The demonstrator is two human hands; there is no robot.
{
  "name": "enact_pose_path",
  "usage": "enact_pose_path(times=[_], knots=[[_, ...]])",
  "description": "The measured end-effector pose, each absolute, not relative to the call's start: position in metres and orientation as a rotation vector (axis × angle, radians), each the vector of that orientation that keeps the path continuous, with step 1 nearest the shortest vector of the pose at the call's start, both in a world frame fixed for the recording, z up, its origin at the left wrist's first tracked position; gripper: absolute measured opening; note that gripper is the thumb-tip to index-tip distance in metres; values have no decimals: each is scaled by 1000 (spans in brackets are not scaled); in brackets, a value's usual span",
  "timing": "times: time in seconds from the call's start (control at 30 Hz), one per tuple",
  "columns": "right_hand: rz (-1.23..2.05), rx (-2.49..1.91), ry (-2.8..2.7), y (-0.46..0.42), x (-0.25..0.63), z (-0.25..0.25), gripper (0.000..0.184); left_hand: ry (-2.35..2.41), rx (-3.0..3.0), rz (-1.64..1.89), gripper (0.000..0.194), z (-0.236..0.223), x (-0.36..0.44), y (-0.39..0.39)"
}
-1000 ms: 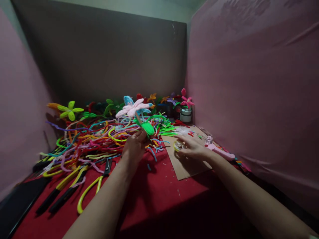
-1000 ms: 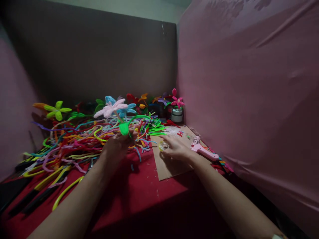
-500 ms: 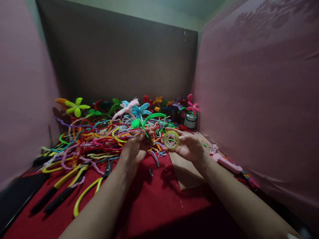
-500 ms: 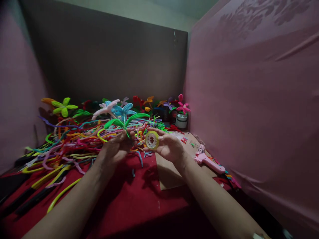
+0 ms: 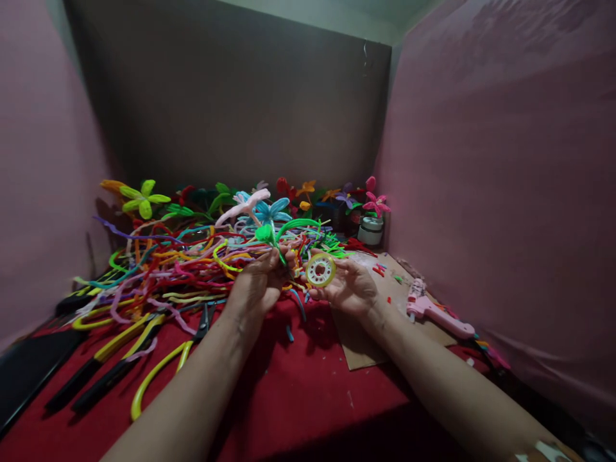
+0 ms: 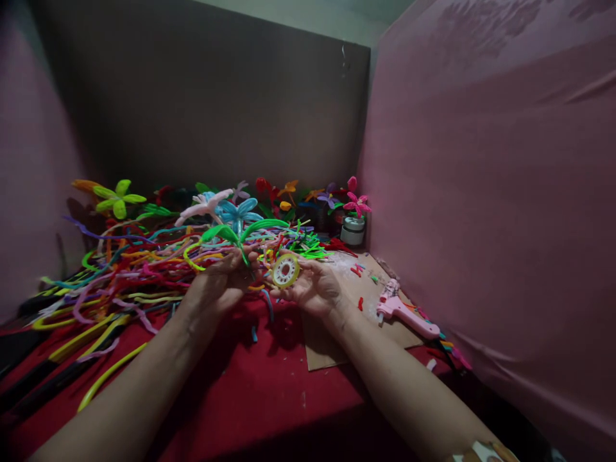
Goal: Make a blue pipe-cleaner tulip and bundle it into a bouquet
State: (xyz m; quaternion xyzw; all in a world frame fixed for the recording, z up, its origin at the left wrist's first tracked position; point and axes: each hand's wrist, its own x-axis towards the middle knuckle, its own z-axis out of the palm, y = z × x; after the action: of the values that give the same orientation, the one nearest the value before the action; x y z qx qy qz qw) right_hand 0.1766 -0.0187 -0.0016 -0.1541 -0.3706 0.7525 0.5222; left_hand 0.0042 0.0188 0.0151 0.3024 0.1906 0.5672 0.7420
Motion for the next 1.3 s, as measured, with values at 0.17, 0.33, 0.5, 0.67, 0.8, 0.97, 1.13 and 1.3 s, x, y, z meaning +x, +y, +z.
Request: enact_pose_path(times=[0.17,0.33,0.5,0.67,0.8,0.97,1.13,1.3], knots=[[1804,-403,-867,-18,179,-6,37,465,649,1248,11,13,6,19],[1763,-477,-800,-19,177,-5,30,480,595,1280,12,9,5,22],[1758,-545,-747,-20,175,-5,28,474,627,1261,10,11,4,21],[1725,-572,-730,-22,173,-5,26,490,620,1252,13,15,6,16],[1731,-549,-658,-23,172,-5,24,466,610,1243,13,14,6,17],[1693,-518,-640,-20,172,-7,19,450,645,1229,7,8,5,22],[1528,-452,-741,-18,169,-12,22,500,648,1202,7,10,5,20],[1343,-471,-901,-19,164,-14,24,526,584,1202,15,14,8,16]])
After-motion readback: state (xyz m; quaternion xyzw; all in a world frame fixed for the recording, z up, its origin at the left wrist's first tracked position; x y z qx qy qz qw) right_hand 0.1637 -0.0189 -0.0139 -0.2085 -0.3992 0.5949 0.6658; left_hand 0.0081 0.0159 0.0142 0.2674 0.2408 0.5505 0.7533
